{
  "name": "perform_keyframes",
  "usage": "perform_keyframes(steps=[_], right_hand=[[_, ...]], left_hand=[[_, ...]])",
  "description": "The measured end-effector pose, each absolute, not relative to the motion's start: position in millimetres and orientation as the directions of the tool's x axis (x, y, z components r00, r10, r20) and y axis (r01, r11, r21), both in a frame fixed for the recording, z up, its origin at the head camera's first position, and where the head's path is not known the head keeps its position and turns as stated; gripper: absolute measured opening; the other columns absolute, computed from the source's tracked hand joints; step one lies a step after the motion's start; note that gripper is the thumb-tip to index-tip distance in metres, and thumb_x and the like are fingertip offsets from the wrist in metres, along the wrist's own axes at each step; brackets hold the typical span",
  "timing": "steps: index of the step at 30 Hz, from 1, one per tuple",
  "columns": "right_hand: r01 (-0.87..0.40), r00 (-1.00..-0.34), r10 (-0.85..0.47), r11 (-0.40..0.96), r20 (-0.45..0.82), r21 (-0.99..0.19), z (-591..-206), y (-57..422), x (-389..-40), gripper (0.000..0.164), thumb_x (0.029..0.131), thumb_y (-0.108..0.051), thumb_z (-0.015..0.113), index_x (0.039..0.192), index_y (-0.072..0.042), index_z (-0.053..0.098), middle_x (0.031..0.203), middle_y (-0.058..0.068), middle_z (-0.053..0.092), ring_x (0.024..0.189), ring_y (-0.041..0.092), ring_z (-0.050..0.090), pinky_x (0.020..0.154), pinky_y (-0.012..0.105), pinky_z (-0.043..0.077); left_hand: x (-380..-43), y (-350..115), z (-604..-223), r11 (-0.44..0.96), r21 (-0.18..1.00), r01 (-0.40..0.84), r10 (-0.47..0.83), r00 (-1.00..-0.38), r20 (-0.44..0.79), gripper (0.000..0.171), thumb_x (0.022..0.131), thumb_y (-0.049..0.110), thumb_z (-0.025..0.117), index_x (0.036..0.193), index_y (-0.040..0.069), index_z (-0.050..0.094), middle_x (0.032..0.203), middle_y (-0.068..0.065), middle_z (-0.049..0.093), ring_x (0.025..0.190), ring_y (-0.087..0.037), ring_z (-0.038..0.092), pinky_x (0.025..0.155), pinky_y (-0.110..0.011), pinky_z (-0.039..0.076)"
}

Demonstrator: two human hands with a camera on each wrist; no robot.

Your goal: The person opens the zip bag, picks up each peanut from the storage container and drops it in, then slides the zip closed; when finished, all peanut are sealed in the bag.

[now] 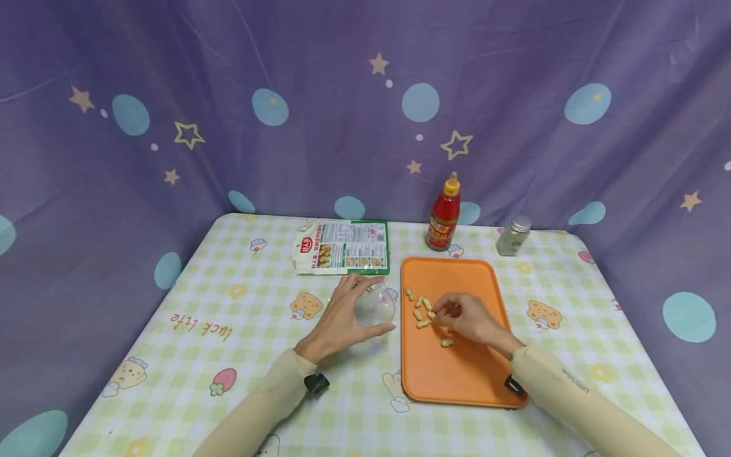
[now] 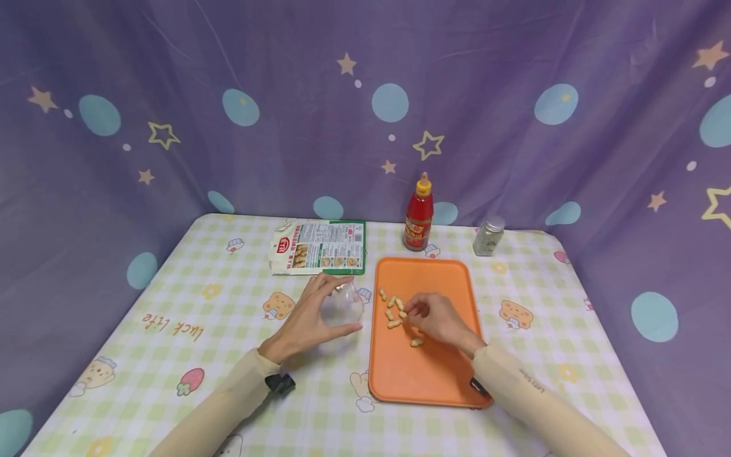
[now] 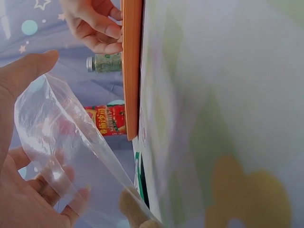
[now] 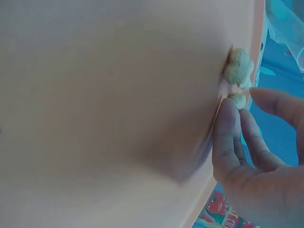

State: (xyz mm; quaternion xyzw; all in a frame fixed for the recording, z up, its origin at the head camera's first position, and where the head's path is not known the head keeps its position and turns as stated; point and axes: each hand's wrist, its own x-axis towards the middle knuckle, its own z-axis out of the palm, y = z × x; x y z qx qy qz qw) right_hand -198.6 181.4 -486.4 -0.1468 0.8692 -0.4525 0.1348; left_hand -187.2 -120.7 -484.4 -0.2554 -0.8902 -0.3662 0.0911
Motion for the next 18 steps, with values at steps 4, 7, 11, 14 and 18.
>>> perform_keyframes(steps=[4,7,11,14,18], right_hand=[[-0.137,-0.918,-0.383,0.55,-0.104,-0.824,-487.8,179.5,-198.5,0.012,0.096,-0.003,0.07,0.107,0.002,0.071,0.094,0.015,0.073,0.079,0.019,0.07,0.065,0.027,0.058],[-0.155,-0.914,-0.396,0.551,-0.093,-0.82,-488.1,178.7,-199.4,0.011,0.096,0.0,0.07,0.106,0.003,0.071,0.093,0.014,0.072,0.079,0.019,0.069,0.065,0.027,0.058],[-0.166,-0.911,-0.403,0.562,-0.093,-0.81,-487.2,178.5,-199.2,0.01,0.096,0.001,0.069,0.105,0.002,0.071,0.093,0.013,0.072,0.079,0.019,0.068,0.064,0.026,0.056],[-0.168,-0.914,-0.396,0.578,-0.094,-0.798,-486.9,178.5,-198.7,0.01,0.095,0.001,0.069,0.105,0.002,0.072,0.092,0.012,0.072,0.079,0.017,0.068,0.064,0.025,0.055],[-0.157,-0.922,-0.376,0.589,-0.096,-0.793,-487.1,178.8,-198.7,0.011,0.094,0.001,0.069,0.105,0.001,0.073,0.091,0.012,0.073,0.078,0.017,0.068,0.063,0.024,0.054]], left_hand=[[-187.2,-121.0,-484.2,0.606,0.611,0.509,0.388,-0.86,0.332,0.089,0.076,0.057,0.088,0.153,0.036,0.049,0.127,0.004,0.053,0.118,-0.024,0.052,0.101,-0.042,0.043],[-187.4,-121.3,-484.5,0.61,0.61,0.506,0.389,-0.862,0.325,0.089,0.076,0.057,0.088,0.153,0.038,0.048,0.126,0.007,0.052,0.118,-0.019,0.05,0.101,-0.041,0.043],[-187.9,-121.7,-485.4,0.611,0.605,0.51,0.391,-0.859,0.33,0.089,0.076,0.058,0.088,0.153,0.038,0.049,0.126,0.008,0.053,0.117,-0.02,0.051,0.101,-0.041,0.043],[-187.8,-122.0,-485.6,0.612,0.608,0.506,0.393,-0.862,0.322,0.088,0.076,0.058,0.088,0.153,0.038,0.048,0.127,0.008,0.053,0.118,-0.022,0.051,0.101,-0.04,0.043],[-187.4,-122.1,-485.1,0.614,0.613,0.497,0.393,-0.866,0.309,0.089,0.076,0.059,0.087,0.153,0.039,0.048,0.128,0.008,0.052,0.118,-0.016,0.049,0.101,-0.039,0.043]])
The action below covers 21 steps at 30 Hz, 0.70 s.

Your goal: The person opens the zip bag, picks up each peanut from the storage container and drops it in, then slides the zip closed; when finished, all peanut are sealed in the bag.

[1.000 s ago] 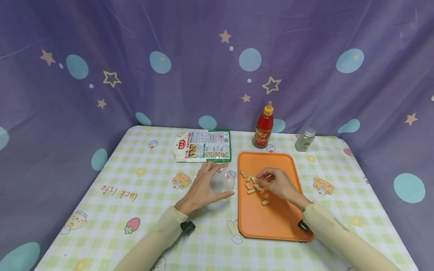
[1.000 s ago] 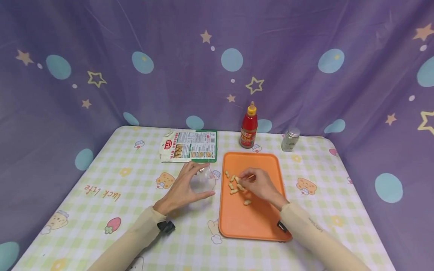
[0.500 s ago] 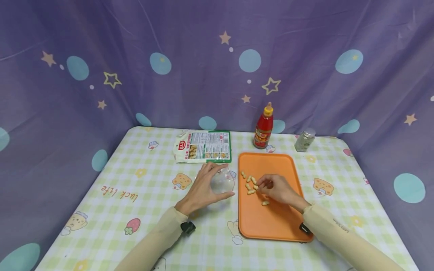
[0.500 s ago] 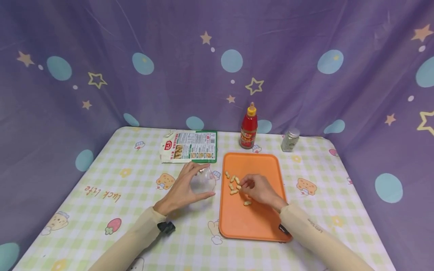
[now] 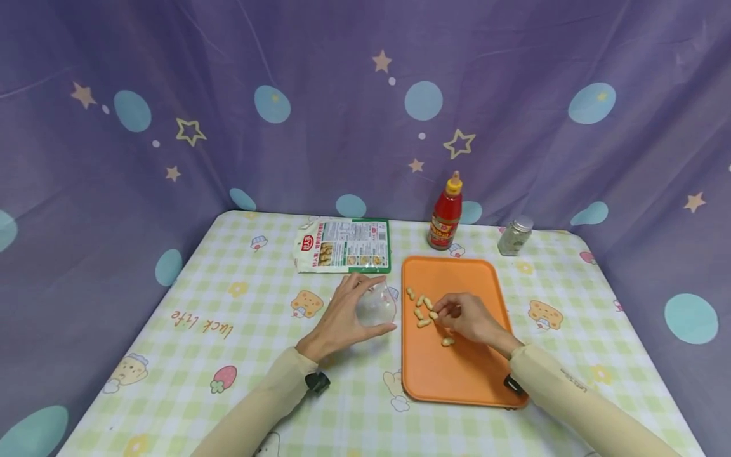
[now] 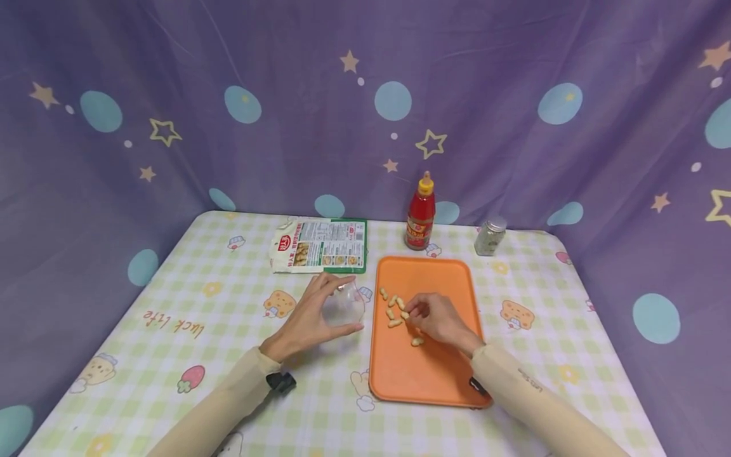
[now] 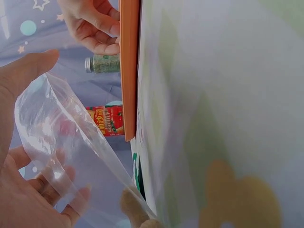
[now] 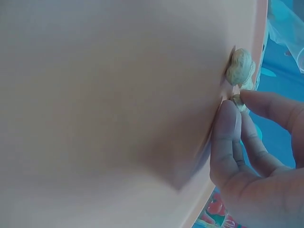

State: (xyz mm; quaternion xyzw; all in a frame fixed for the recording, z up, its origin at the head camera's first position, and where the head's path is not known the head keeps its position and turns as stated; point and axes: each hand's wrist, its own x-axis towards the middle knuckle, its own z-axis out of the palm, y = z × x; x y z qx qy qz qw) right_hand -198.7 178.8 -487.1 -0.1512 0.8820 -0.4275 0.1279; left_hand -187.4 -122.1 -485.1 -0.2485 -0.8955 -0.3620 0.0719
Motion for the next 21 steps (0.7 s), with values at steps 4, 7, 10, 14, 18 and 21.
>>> perform_keyframes(steps=[4,7,10,14,18,21], right_hand=[[-0.133,-0.925,-0.366,0.564,-0.102,-0.815,-486.7,180.2,-199.1,0.012,0.095,0.0,0.069,0.107,0.002,0.072,0.091,0.014,0.072,0.078,0.018,0.069,0.063,0.027,0.057],[-0.118,-0.926,-0.362,0.541,-0.104,-0.833,-486.2,181.1,-199.0,0.013,0.096,0.0,0.069,0.108,0.003,0.072,0.092,0.015,0.072,0.078,0.019,0.07,0.064,0.029,0.058],[-0.098,-0.93,-0.351,0.524,-0.11,-0.846,-486.2,181.3,-198.6,0.015,0.097,-0.001,0.068,0.111,0.004,0.071,0.095,0.017,0.072,0.079,0.021,0.072,0.065,0.031,0.058],[-0.081,-0.934,-0.339,0.502,-0.109,-0.861,-485.2,179.9,-197.5,0.018,0.097,-0.005,0.07,0.113,0.003,0.07,0.099,0.019,0.073,0.082,0.024,0.074,0.067,0.033,0.06],[-0.104,-0.937,-0.337,0.506,-0.086,-0.856,-482.5,176.3,-195.9,0.019,0.096,-0.008,0.073,0.112,0.001,0.072,0.1,0.017,0.074,0.086,0.023,0.074,0.071,0.03,0.06],[-0.14,-0.938,-0.341,0.524,-0.056,-0.84,-480.7,172.4,-195.0,0.018,0.095,-0.01,0.075,0.111,-0.001,0.074,0.099,0.013,0.075,0.087,0.02,0.073,0.075,0.026,0.058]], left_hand=[[-187.5,-121.9,-485.3,0.616,0.614,0.494,0.392,-0.868,0.306,0.089,0.076,0.06,0.087,0.153,0.039,0.048,0.129,0.009,0.052,0.119,-0.012,0.046,0.103,-0.04,0.043],[-187.5,-121.9,-485.9,0.613,0.613,0.497,0.392,-0.866,0.311,0.089,0.076,0.059,0.088,0.153,0.038,0.049,0.13,0.01,0.052,0.119,-0.012,0.047,0.103,-0.041,0.043],[-187.5,-121.3,-486.9,0.611,0.612,0.501,0.396,-0.864,0.312,0.088,0.076,0.059,0.087,0.153,0.038,0.049,0.129,0.009,0.051,0.117,-0.013,0.047,0.101,-0.04,0.043],[-187.5,-120.5,-487.8,0.614,0.608,0.503,0.398,-0.863,0.312,0.089,0.077,0.059,0.087,0.154,0.037,0.049,0.127,0.008,0.051,0.114,-0.013,0.047,0.098,-0.039,0.042],[-187.3,-119.6,-488.0,0.613,0.606,0.507,0.399,-0.86,0.316,0.09,0.076,0.059,0.088,0.154,0.034,0.05,0.127,0.007,0.052,0.115,-0.013,0.047,0.099,-0.04,0.042],[-186.8,-119.2,-488.0,0.612,0.604,0.511,0.404,-0.858,0.317,0.09,0.077,0.058,0.088,0.155,0.033,0.05,0.127,0.006,0.052,0.116,-0.014,0.047,0.1,-0.041,0.042]])
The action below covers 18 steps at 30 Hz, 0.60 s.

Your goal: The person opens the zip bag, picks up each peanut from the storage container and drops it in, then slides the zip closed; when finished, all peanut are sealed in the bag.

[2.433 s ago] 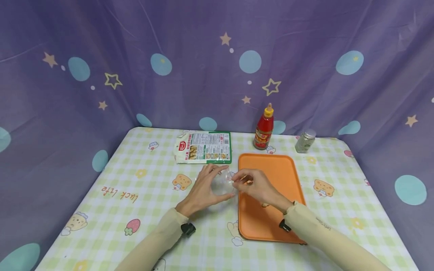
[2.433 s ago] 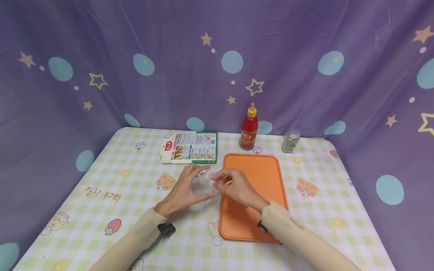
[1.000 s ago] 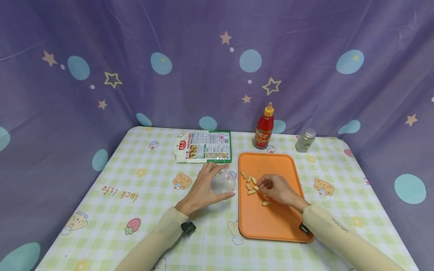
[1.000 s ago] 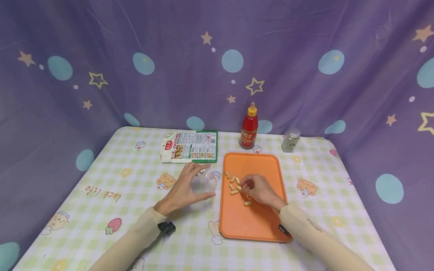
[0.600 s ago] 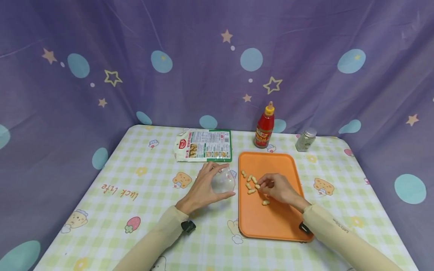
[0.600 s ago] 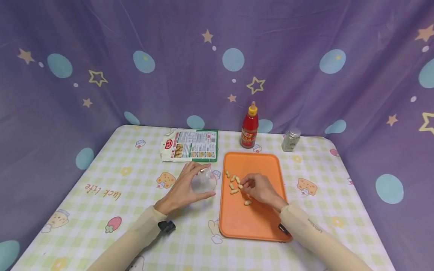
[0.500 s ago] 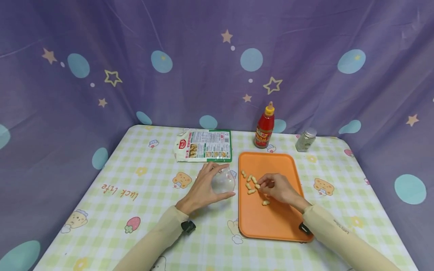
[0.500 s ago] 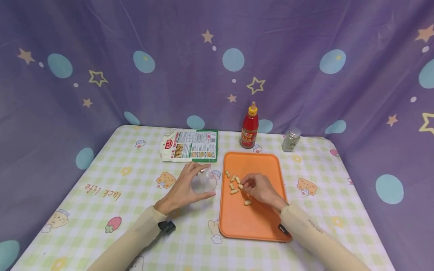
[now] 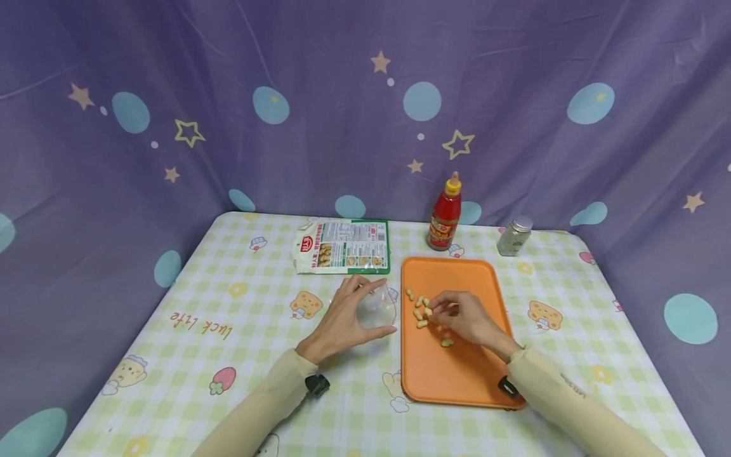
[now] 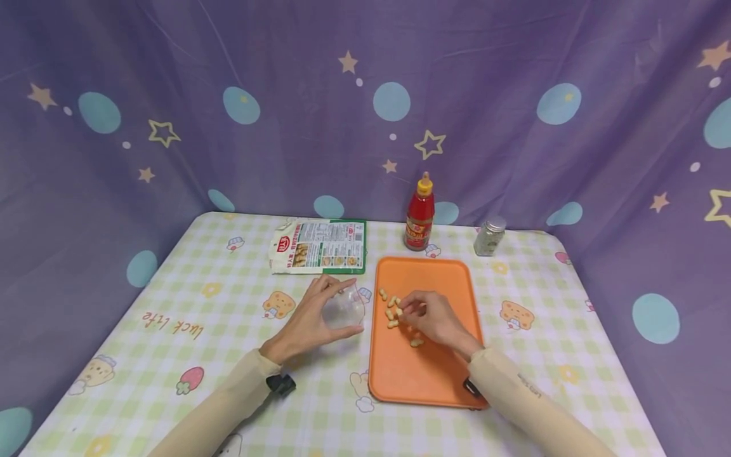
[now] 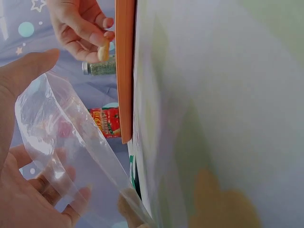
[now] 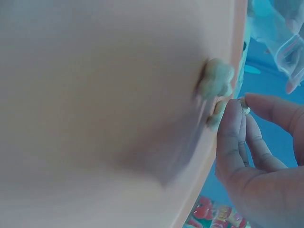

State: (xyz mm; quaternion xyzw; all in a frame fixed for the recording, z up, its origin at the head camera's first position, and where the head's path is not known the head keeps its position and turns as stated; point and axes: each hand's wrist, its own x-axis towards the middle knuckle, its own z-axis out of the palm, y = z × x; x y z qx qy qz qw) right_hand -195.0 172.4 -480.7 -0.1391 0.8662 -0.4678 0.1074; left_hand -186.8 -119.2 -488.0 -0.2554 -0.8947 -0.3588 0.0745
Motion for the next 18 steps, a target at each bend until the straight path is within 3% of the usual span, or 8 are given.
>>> perform_keyframes(steps=[7,18], right_hand=[[-0.174,-0.935,-0.353,0.522,-0.026,-0.835,-473.9,158.6,-192.0,0.016,0.093,-0.01,0.076,0.109,-0.007,0.076,0.099,0.008,0.075,0.088,0.015,0.07,0.083,0.027,0.057],[-0.146,-0.913,-0.407,0.412,-0.038,-0.9,-453.2,131.9,-188.4,0.019,0.095,-0.016,0.076,0.114,-0.012,0.075,0.106,0.009,0.073,0.091,0.024,0.072,0.079,0.033,0.058]], left_hand=[[-187.2,-119.5,-489.4,0.618,0.603,0.504,0.406,-0.862,0.305,0.092,0.076,0.057,0.088,0.156,0.033,0.049,0.126,0.005,0.051,0.113,-0.014,0.046,0.098,-0.039,0.041],[-186.1,-118.6,-488.2,0.618,0.604,0.503,0.409,-0.862,0.3,0.093,0.076,0.057,0.089,0.156,0.031,0.049,0.124,0.006,0.051,0.114,-0.014,0.045,0.097,-0.038,0.04]])
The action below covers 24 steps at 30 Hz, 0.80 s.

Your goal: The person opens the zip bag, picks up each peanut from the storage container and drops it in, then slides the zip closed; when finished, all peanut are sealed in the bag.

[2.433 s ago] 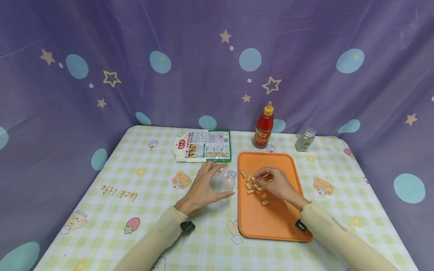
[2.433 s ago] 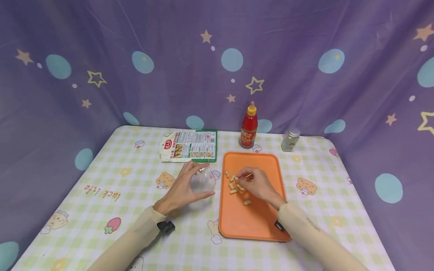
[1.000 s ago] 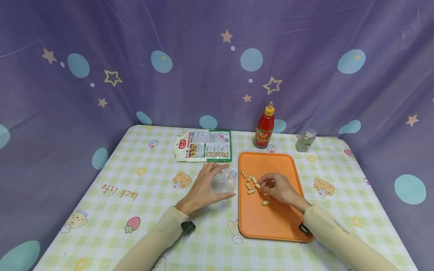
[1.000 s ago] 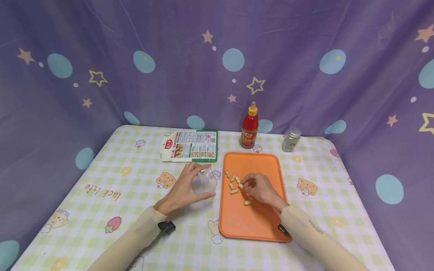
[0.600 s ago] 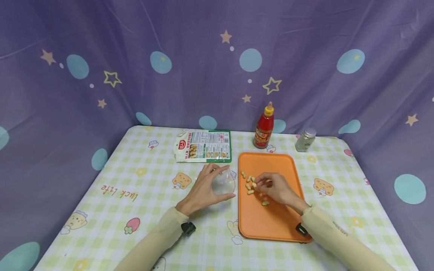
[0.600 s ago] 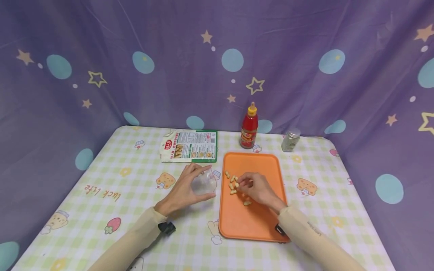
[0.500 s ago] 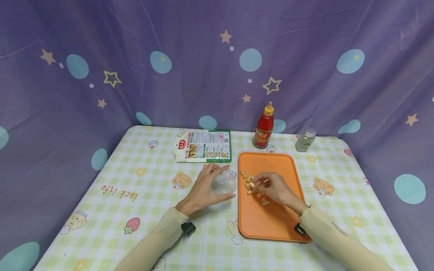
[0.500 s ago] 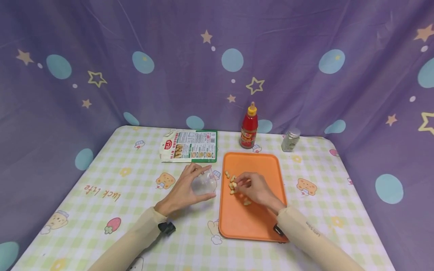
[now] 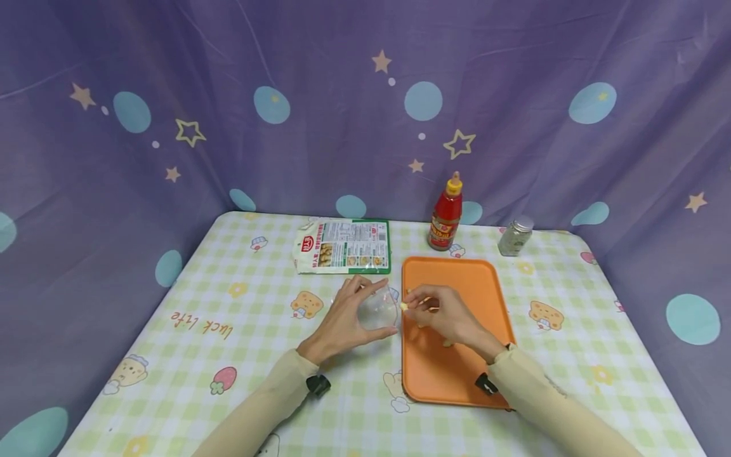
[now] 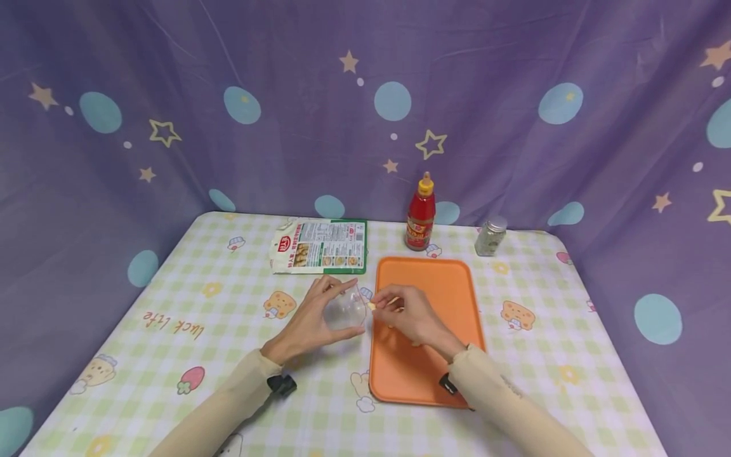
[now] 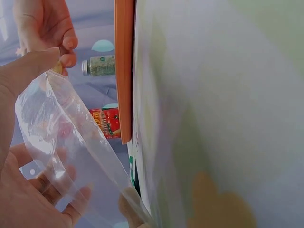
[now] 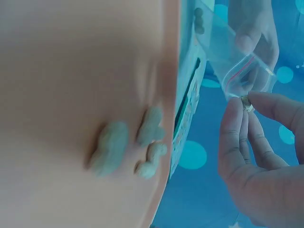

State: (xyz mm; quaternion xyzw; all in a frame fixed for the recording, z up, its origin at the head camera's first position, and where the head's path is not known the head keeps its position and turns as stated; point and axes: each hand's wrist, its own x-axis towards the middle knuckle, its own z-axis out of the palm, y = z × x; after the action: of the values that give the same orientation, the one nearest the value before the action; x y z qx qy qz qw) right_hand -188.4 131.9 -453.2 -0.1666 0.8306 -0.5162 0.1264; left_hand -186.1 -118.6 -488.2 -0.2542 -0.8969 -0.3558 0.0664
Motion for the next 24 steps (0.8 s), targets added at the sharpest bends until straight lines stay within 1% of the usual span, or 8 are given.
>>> perform_keyframes(steps=[4,9,15,20,24], right_hand=[[-0.177,-0.909,-0.417,0.416,-0.014,-0.892,-452.4,124.3,-188.6,0.018,0.095,-0.016,0.076,0.113,-0.014,0.076,0.108,0.007,0.075,0.094,0.018,0.069,0.084,0.033,0.057],[-0.202,-0.905,-0.425,0.413,0.009,-0.888,-452.0,116.1,-187.2,0.018,0.095,-0.016,0.076,0.113,-0.013,0.076,0.107,0.008,0.075,0.093,0.018,0.07,0.087,0.037,0.057],[-0.19,-0.905,-0.425,0.417,-0.006,-0.889,-453.0,109.4,-186.0,0.015,0.095,-0.016,0.076,0.11,-0.017,0.076,0.103,0.003,0.074,0.093,0.017,0.069,0.088,0.033,0.057],[-0.201,-0.901,-0.433,0.419,-0.001,-0.886,-452.5,108.1,-186.3,0.017,0.094,-0.015,0.077,0.11,-0.017,0.076,0.102,0.003,0.074,0.091,0.017,0.069,0.085,0.032,0.058],[-0.211,-0.896,-0.445,0.41,0.007,-0.887,-451.1,109.2,-186.9,0.019,0.093,-0.015,0.078,0.112,-0.014,0.076,0.102,0.005,0.075,0.09,0.017,0.07,0.082,0.031,0.058]], left_hand=[[-184.9,-118.1,-488.0,0.612,0.601,0.513,0.409,-0.857,0.315,0.092,0.075,0.055,0.09,0.155,0.029,0.051,0.123,0.004,0.051,0.113,-0.015,0.046,0.096,-0.039,0.04],[-184.6,-118.0,-487.9,0.611,0.607,0.508,0.41,-0.859,0.305,0.092,0.076,0.055,0.09,0.155,0.029,0.051,0.124,0.002,0.051,0.113,-0.015,0.045,0.095,-0.038,0.039],[-184.0,-118.5,-490.3,0.619,0.593,0.515,0.419,-0.855,0.305,0.092,0.076,0.056,0.089,0.155,0.028,0.051,0.124,0.002,0.051,0.112,-0.014,0.044,0.094,-0.036,0.039],[-185.0,-119.3,-490.4,0.625,0.583,0.519,0.418,-0.854,0.311,0.092,0.075,0.055,0.09,0.155,0.028,0.051,0.124,0.003,0.051,0.112,-0.015,0.045,0.094,-0.036,0.04],[-186.0,-119.6,-489.0,0.622,0.585,0.52,0.416,-0.853,0.316,0.091,0.075,0.055,0.09,0.154,0.027,0.052,0.123,0.004,0.051,0.114,-0.015,0.046,0.095,-0.036,0.041]])
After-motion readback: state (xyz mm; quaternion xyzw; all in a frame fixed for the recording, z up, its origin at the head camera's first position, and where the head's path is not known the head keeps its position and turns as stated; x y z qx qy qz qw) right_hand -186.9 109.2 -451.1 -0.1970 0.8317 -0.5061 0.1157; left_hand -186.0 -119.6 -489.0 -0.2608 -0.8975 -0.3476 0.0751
